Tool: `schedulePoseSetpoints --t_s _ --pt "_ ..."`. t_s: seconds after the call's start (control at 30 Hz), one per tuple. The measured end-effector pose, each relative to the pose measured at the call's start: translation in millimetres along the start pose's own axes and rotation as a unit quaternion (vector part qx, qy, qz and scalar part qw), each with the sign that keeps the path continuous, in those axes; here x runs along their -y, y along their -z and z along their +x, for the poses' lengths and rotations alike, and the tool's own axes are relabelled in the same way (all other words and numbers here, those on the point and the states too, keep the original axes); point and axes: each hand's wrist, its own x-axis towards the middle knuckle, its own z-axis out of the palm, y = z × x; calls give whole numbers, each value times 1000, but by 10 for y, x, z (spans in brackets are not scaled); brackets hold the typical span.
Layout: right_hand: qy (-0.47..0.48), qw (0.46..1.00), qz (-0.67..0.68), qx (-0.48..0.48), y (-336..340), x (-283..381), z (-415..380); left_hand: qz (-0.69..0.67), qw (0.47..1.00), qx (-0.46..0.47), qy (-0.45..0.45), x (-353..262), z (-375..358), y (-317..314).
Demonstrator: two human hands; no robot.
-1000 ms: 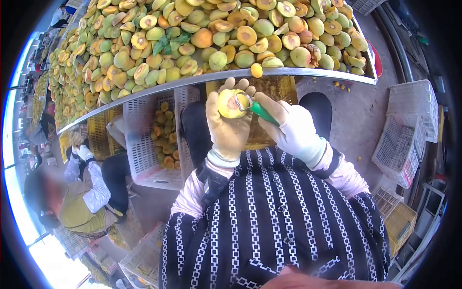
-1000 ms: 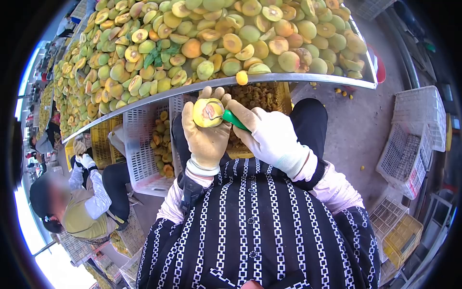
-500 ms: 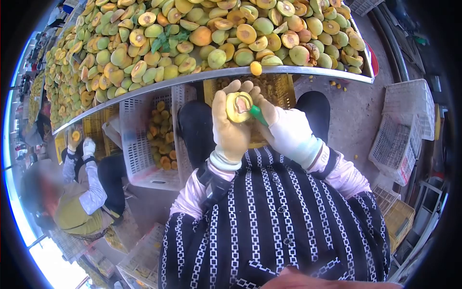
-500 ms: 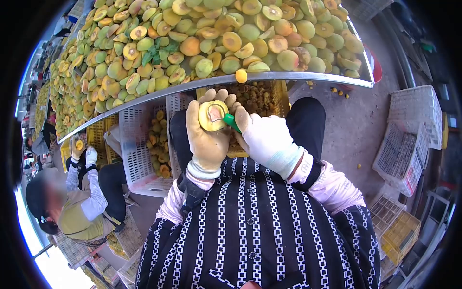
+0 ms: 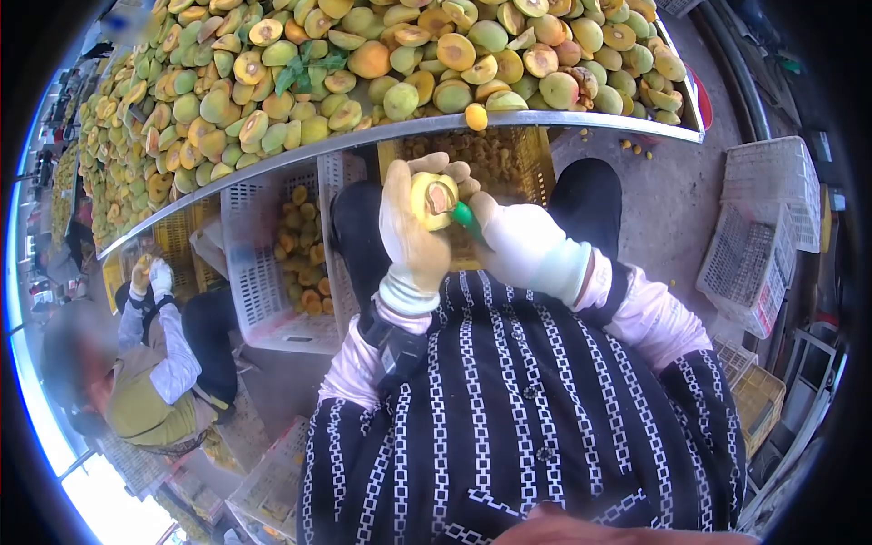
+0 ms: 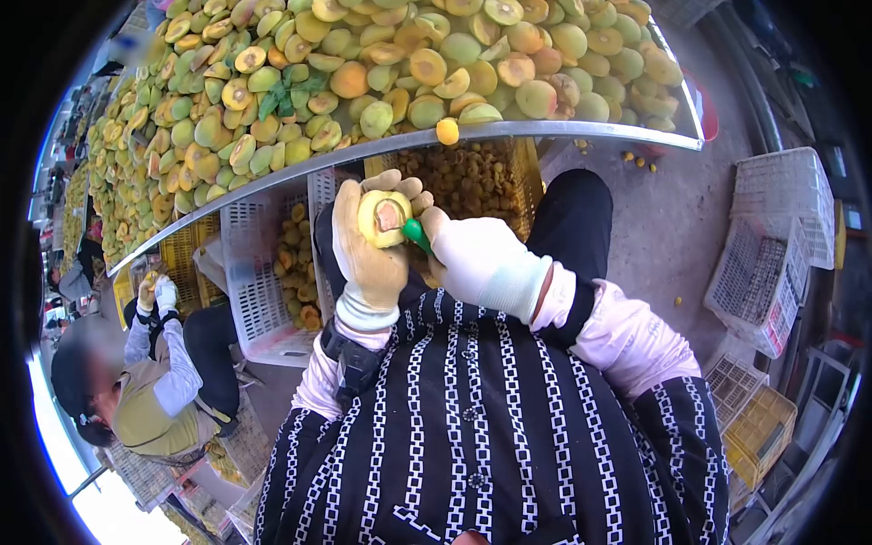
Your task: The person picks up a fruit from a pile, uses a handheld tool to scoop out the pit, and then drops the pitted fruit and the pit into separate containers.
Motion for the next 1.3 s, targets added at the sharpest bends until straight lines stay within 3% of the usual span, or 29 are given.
schedulePoseSetpoints --t_s 0.1,0.17,0.23,0.27,0.3,0.37,0.43,0.47,0.5,0.53,0.6,0.63,0.67,0.7,0.73,0.77,0.83,0.87,0.9,0.97,1.0,1.1,1.13,1.17,1.23,1.3 --pt "-14 999 26 27 -99 -36 31 87 996 24 -14 -56 59 72" --pt "-37 999 19 -11 -240 -70 60 81 997 20 -3 -28 145 96" --pt "-25 999 36 -33 -275 -99 123 -82 996 5 -23 102 291 221" --pt "2 982 151 -111 -276 -108 153 -254 965 -63 16 126 387 318" --pt "24 945 267 -186 -290 -105 153 -347 937 33 -8 137 475 471" --pt "-211 795 567 -42 -147 -86 167 -383 923 34 -8 220 519 587" --pt "-189 751 632 -26 -196 -192 228 -335 942 21 4 109 403 239" --pt "-187 738 649 -14 -164 -182 235 -241 969 34 -34 74 338 81" --pt "-187 724 664 -1 -126 -161 237 -99 982 121 -104 90 316 1" --pt "-171 702 691 -5 -62 -172 248 -41 980 156 -114 70 279 -65" --pt "-149 732 665 -13 50 -255 255 104 961 206 -153 -9 282 -67" --pt "-126 758 640 -12 99 -293 270 105 960 208 -153 -80 277 -37" --pt "-95 778 621 -17 156 -320 298 -55 970 238 19 -160 249 -6" --pt "-91 831 549 8 212 -355 325 -212 925 252 190 -213 213 9" --pt "5 915 400 -54 214 -386 370 -206 936 177 222 -236 168 16" --pt "99 960 236 -114 202 -391 395 -204 938 173 222 -177 164 72" --pt "81 970 189 -129 191 -327 408 -228 940 173 187 40 192 226" --pt "61 978 138 -144 185 -302 407 -311 908 196 202 77 167 220" --pt "63 978 139 -143 179 -304 384 -311 908 195 200 95 140 216" --pt "-12 958 214 -190 189 -349 291 -403 888 69 208 103 104 189" --pt "-19 964 182 -195 254 -334 228 -405 895 45 182 103 102 180" --pt "-43 973 140 -177 199 -315 -23 -398 899 52 178 23 105 95" --pt "-34 975 120 -184 188 -279 -88 -435 859 161 214 -9 115 141" --pt "-28 980 89 -178 222 -216 -117 -436 858 165 217 17 119 108" --pt "31 982 5 -187 222 -242 -155 -321 935 91 118 93 111 20" --pt "33 982 -33 -181 234 -205 -148 -285 949 90 105 110 78 -20"
